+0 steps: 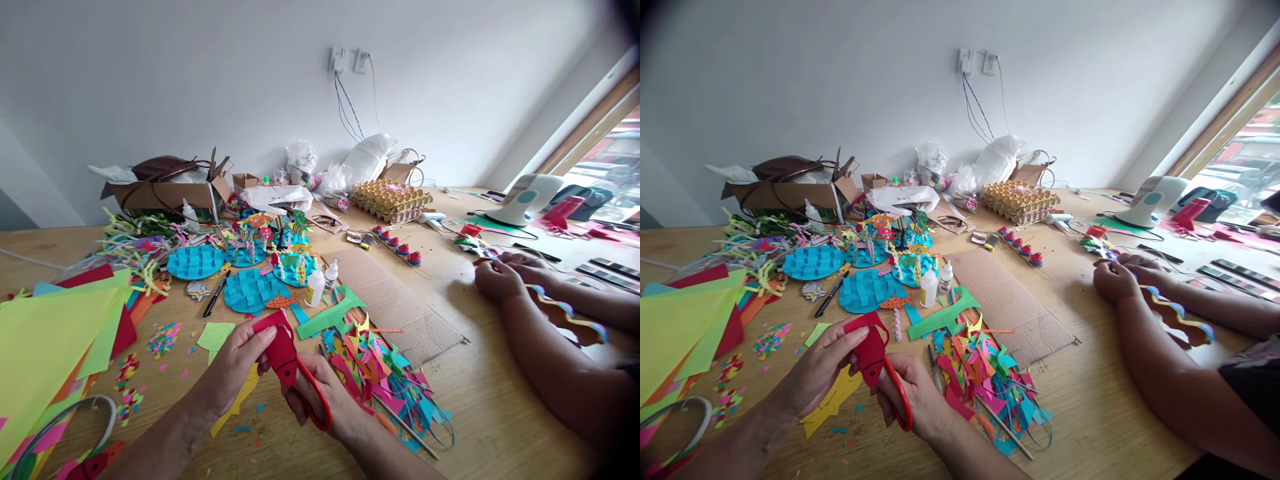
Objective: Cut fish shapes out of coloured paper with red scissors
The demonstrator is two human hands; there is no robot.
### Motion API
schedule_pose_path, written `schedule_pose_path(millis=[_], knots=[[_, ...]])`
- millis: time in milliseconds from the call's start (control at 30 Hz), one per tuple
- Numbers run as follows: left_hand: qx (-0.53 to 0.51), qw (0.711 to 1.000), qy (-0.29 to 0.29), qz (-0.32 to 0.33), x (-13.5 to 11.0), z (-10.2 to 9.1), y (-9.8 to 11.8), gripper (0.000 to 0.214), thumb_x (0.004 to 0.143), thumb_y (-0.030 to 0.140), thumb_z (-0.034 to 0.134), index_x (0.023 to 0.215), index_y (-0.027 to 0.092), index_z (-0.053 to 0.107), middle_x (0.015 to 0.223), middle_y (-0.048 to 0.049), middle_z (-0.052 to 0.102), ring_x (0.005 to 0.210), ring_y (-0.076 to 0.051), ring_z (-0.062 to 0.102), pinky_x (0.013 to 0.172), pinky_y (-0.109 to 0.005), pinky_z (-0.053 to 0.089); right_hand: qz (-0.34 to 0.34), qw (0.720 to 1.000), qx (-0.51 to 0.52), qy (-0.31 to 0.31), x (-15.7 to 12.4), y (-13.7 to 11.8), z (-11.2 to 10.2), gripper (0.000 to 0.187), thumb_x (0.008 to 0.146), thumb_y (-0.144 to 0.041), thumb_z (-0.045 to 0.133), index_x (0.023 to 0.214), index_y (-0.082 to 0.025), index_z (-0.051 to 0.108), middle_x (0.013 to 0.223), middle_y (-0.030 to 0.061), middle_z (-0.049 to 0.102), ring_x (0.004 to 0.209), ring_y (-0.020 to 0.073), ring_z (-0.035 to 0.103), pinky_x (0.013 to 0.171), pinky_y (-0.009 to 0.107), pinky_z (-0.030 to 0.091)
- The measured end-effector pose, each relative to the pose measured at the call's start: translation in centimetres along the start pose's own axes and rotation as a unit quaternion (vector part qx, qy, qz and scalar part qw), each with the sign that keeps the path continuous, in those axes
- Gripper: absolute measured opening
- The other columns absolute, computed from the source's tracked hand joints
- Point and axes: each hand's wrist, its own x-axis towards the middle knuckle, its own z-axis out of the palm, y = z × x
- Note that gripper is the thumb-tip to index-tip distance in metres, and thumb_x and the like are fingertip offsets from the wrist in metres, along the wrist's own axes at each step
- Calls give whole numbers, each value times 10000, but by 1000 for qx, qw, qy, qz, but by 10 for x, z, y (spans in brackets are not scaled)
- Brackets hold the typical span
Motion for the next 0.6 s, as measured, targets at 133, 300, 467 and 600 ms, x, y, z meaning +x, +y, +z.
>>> schedule_pose_path(millis=[133,300,467,600], knots=[[0,1000,5,3,0,1,0,181,712,318,618,618,170,572,503,38,513,454,-88,379,443,-194,306,0,1000,-3,0,0,0,1,579,727,-689,468,615,-130,570,369,-67,394,316,47,318,348,171,215],[-13,1000,7,7,1,3,-2,188,713,319,618,611,168,571,459,54,461,435,-81,353,437,-187,298,-1,1000,1,-2,1,0,0,599,700,-715,464,628,-131,574,369,-69,389,319,52,330,347,173,224],[-18,1000,-3,1,1,2,-3,167,712,310,616,633,171,567,452,70,416,430,-76,331,427,-182,278,-10,1000,-5,-10,1,1,-1,616,674,-740,467,629,-133,565,398,-56,420,348,58,358,367,172,248],[-15,1000,6,-1,0,4,-1,161,702,319,619,669,163,592,459,67,420,429,-77,325,421,-188,269,-12,1000,-23,-2,1,1,0,582,715,-704,462,647,-136,569,394,-64,397,334,56,334,360,173,244]])
